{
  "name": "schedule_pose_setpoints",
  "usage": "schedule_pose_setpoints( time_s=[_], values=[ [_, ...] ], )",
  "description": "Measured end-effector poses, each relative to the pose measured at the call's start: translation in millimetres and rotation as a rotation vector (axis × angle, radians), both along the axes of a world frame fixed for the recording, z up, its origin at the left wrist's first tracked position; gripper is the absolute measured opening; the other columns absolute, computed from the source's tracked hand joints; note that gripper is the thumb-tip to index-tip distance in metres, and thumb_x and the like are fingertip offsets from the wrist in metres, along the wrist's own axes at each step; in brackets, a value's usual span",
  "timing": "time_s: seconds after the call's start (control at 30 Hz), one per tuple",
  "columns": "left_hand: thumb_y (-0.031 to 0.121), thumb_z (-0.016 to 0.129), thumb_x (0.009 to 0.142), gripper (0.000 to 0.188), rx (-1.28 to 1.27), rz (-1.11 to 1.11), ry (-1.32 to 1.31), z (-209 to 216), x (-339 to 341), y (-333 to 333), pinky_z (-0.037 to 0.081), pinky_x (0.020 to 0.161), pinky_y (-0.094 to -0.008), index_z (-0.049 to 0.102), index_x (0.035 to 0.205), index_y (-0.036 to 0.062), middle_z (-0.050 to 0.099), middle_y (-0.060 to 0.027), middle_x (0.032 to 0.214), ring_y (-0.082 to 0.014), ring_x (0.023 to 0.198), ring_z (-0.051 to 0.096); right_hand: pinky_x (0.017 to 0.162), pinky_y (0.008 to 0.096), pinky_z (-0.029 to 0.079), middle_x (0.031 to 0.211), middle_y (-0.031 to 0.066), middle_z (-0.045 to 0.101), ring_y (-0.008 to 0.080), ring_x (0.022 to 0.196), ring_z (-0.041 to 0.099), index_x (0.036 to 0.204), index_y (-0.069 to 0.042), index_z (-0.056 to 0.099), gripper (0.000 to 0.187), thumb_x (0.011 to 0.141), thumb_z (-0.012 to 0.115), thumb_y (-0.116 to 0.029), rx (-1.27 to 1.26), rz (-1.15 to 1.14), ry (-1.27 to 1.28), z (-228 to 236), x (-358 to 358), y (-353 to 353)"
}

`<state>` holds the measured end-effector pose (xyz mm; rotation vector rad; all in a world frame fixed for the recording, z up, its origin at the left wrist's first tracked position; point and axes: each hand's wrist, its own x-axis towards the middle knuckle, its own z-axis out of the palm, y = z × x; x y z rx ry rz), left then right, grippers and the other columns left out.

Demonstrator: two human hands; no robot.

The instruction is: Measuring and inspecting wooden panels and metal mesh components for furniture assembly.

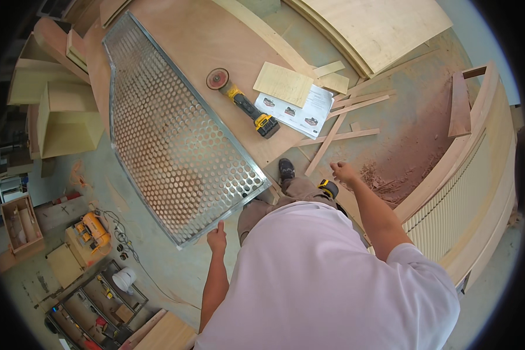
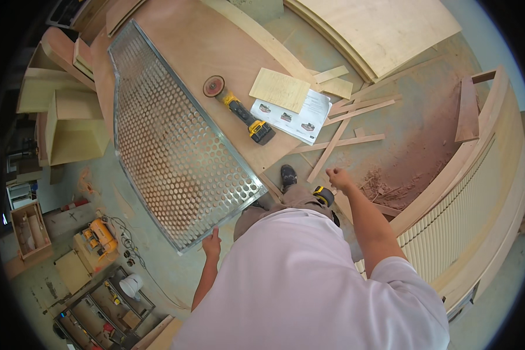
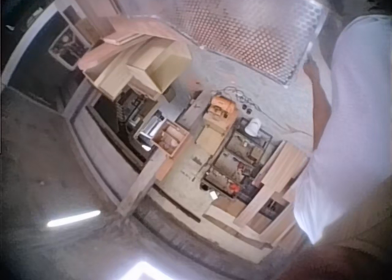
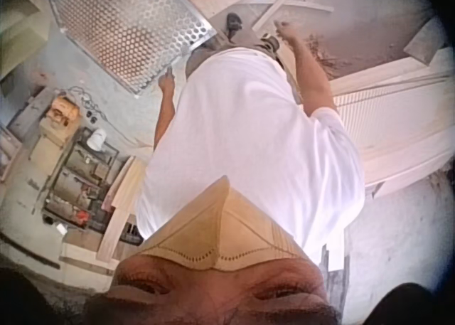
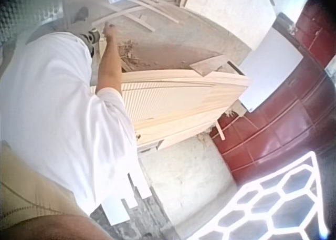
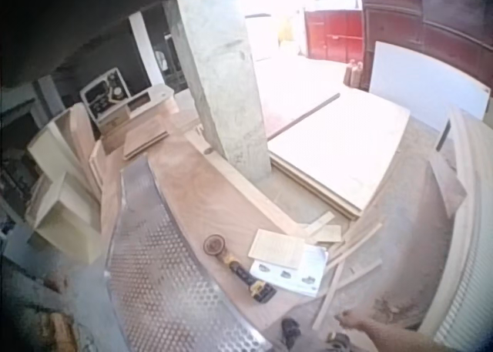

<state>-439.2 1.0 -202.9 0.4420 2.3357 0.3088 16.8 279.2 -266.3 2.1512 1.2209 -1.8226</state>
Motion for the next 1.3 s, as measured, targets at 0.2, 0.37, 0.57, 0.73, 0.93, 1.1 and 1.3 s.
schedule_pose_setpoints(
  time_s=[0.2, 0.37, 0.57, 0.73, 0.93, 1.1, 1.3],
  values=[
    [0.040, 0.059, 0.088, 0.043, 0.272, -0.151, 0.079, -7, -8, 36, 0.045, 0.056, -0.0348, 0.063, 0.071, 0.0003, 0.059, -0.0087, 0.062, -0.0179, 0.054, 0.054, 0.050, 0.0319, 0.045, 0.073, 0.0109, 0.062, 0.0188, 0.061, 0.061, 0.088, 0.000, 0.060, 0.042, 0.088, 0.055, -0.042, 0.106, 0.004, 0.004, -11, -12, 3],
    [0.034, 0.060, 0.088, 0.027, 0.161, 0.095, -0.280, 13, -16, 53, 0.045, 0.055, -0.0248, 0.060, 0.091, 0.0069, 0.058, -0.0007, 0.081, -0.0096, 0.063, 0.054, 0.050, 0.0297, 0.045, 0.075, 0.0100, 0.062, 0.0174, 0.061, 0.061, 0.091, 0.000, 0.060, 0.045, 0.088, 0.055, -0.044, 0.146, -0.098, 0.030, -6, -12, 18],
    [0.033, 0.058, 0.088, 0.028, 0.068, 0.156, -0.357, -1, -23, 29, 0.045, 0.056, -0.0248, 0.061, 0.103, 0.0097, 0.060, -0.0009, 0.088, -0.0108, 0.068, 0.058, 0.056, 0.0318, 0.046, 0.086, 0.0109, 0.063, 0.0193, 0.070, 0.061, 0.100, -0.001, 0.058, 0.047, 0.089, 0.054, -0.047, 0.096, -0.161, 0.068, -5, -1, 13],
    [0.034, 0.057, 0.089, 0.031, 0.032, 0.108, -0.407, -8, -12, 22, 0.044, 0.058, -0.0258, 0.061, 0.107, 0.0104, 0.062, -0.0022, 0.093, -0.0123, 0.072, 0.060, 0.068, 0.0370, 0.050, 0.098, 0.0138, 0.064, 0.0226, 0.081, 0.062, 0.110, -0.002, 0.057, 0.050, 0.089, 0.052, -0.046, -0.037, -0.184, 0.041, -17, 6, -20],
    [0.036, 0.058, 0.089, 0.034, 0.097, 0.091, -0.388, -14, -5, 27, 0.042, 0.050, -0.0235, 0.062, 0.101, 0.0043, 0.063, -0.0043, 0.088, -0.0122, 0.068, 0.062, 0.054, 0.0321, 0.048, 0.087, 0.0139, 0.064, 0.0223, 0.071, 0.061, 0.104, 0.001, 0.060, 0.047, 0.089, 0.054, -0.043, -0.004, -0.159, -0.028, -35, 8, -47],
    [0.036, 0.058, 0.089, 0.035, 0.127, 0.062, -0.371, -18, -5, 28, 0.042, 0.051, -0.0236, 0.062, 0.101, 0.0033, 0.063, -0.0053, 0.087, -0.0128, 0.068, 0.062, 0.056, 0.0328, 0.049, 0.087, 0.0148, 0.064, 0.0225, 0.072, 0.061, 0.102, 0.003, 0.059, 0.048, 0.090, 0.053, -0.044, 0.039, -0.147, 0.027, -32, 6, -36],
    [0.036, 0.058, 0.089, 0.035, 0.147, 0.070, -0.392, -16, -1, 27, 0.041, 0.050, -0.0233, 0.062, 0.101, 0.0029, 0.063, -0.0055, 0.087, -0.0130, 0.068, 0.062, 0.067, 0.0365, 0.050, 0.100, 0.0155, 0.063, 0.0244, 0.082, 0.062, 0.111, -0.001, 0.055, 0.050, 0.090, 0.051, -0.047, -0.004, -0.145, 0.078, -18, 2, -16]
  ],
)
